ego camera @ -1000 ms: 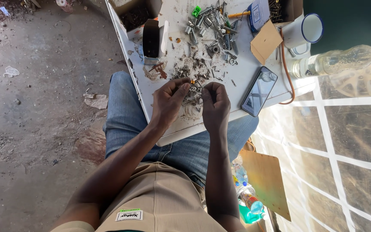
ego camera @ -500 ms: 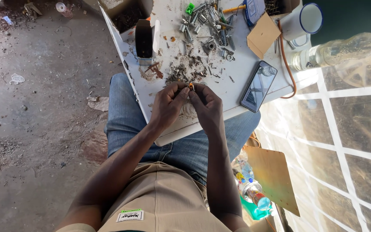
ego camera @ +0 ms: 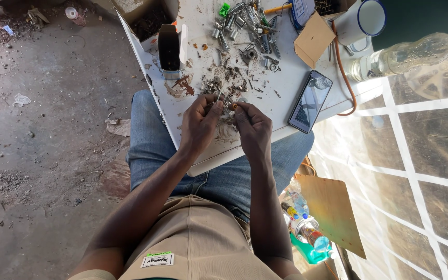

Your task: Sorting through a pile of small metal hardware components on a table

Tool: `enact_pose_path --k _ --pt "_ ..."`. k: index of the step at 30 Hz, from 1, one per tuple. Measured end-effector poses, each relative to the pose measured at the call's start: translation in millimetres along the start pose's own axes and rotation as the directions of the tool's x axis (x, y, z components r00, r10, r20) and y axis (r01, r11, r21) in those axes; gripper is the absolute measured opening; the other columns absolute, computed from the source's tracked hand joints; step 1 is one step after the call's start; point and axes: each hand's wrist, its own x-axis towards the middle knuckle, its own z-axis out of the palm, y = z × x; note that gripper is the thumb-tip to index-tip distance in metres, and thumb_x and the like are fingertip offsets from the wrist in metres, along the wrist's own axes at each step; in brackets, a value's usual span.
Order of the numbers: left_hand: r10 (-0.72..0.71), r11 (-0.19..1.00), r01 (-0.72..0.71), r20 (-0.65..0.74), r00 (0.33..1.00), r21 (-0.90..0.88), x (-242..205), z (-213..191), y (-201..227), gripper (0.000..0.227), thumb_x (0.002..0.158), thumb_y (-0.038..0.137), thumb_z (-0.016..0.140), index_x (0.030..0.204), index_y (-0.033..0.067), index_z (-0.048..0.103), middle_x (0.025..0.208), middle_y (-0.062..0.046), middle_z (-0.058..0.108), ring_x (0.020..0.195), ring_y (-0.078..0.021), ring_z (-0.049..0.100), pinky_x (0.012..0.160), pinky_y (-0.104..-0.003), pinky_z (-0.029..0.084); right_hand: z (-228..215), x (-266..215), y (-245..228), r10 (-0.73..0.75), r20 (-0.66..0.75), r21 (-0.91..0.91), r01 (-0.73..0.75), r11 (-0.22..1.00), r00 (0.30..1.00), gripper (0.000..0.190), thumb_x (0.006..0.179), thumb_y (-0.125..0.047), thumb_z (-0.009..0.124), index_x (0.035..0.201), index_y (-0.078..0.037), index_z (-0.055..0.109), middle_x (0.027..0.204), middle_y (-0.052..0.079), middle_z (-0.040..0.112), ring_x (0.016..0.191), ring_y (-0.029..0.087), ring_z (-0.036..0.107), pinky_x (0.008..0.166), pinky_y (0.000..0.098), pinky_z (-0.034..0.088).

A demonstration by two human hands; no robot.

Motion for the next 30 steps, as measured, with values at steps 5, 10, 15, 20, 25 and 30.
enact_pose_path --k 5,10,15,20,25,30 --pt "0.031 0.999 -0.03 -0.025 0.999 0.035 -5 -1 5 0.034 0.108 0.018 0.062 0.135 -0.0027 0.063 0.065 -0.006 0.055 0.062 -0.0085 0.042 0.058 -0.029 0.033 1 -2 2 -0.051 -0.062 -0.085 0.046 0.995 0.997 0.021 0.107 -0.015 0.06 0.112 0.0 0.075 0.067 0.012 0.065 0.069 0.01 0.053 0.061 0.0292 0.046" --pt "0.067 0.998 -0.067 0.034 0.997 0.005 -2 -6 -14 0.026 0.105 0.024 0.071 0.125 0.0073 0.075 0.06 -0.01 0.061 0.057 -0.0071 0.045 0.055 -0.026 0.036 12 -5 -10 -0.117 -0.096 -0.212 0.095 0.973 0.988 0.018 0.104 -0.016 0.065 0.109 -0.003 0.077 0.066 0.013 0.066 0.069 0.014 0.06 0.061 0.0353 0.051" --pt "0.117 0.993 -0.116 0.031 0.993 -0.039 2 -5 -14 0.019 0.103 0.021 0.073 0.118 0.0106 0.08 0.056 -0.009 0.062 0.054 -0.0066 0.045 0.054 -0.023 0.038 18 -9 -12 -0.156 -0.12 -0.228 0.126 0.965 0.981 0.016 0.103 -0.017 0.067 0.107 -0.005 0.077 0.068 0.015 0.068 0.073 0.02 0.069 0.064 0.0377 0.054" --pt "0.193 0.981 -0.193 -0.065 0.979 -0.002 -5 1 -18 0.018 0.095 0.006 0.081 0.113 0.0068 0.081 0.075 -0.011 0.07 0.074 -0.0072 0.056 0.062 -0.027 0.048 15 -12 -12 -0.101 -0.106 -0.198 0.079 0.977 0.989 0.017 0.103 -0.018 0.066 0.107 -0.008 0.078 0.065 0.012 0.067 0.07 0.013 0.062 0.062 0.0353 0.052" --pt "0.305 0.95 -0.301 -0.038 0.952 0.087 -7 4 -21 0.019 0.095 0.002 0.079 0.113 0.0049 0.079 0.09 -0.02 0.078 0.086 -0.0222 0.074 0.068 -0.036 0.057 12 -20 -18 -0.043 -0.098 -0.16 0.027 0.987 0.994 0.018 0.103 -0.02 0.065 0.106 -0.009 0.079 0.064 0.008 0.068 0.069 0.01 0.061 0.062 0.0319 0.051" --pt "0.336 0.936 -0.334 0.004 0.942 0.112 -6 3 -20 0.016 0.096 0.0 0.076 0.113 0.0023 0.079 0.091 -0.02 0.08 0.085 -0.0362 0.078 0.068 -0.04 0.06 0 -22 -27 -0.007 -0.015 -0.168 0.005 0.986 1.0 0.022 0.104 -0.018 0.063 0.114 -0.005 0.077 0.077 0.017 0.074 0.076 0.016 0.068 0.066 0.0354 0.056"
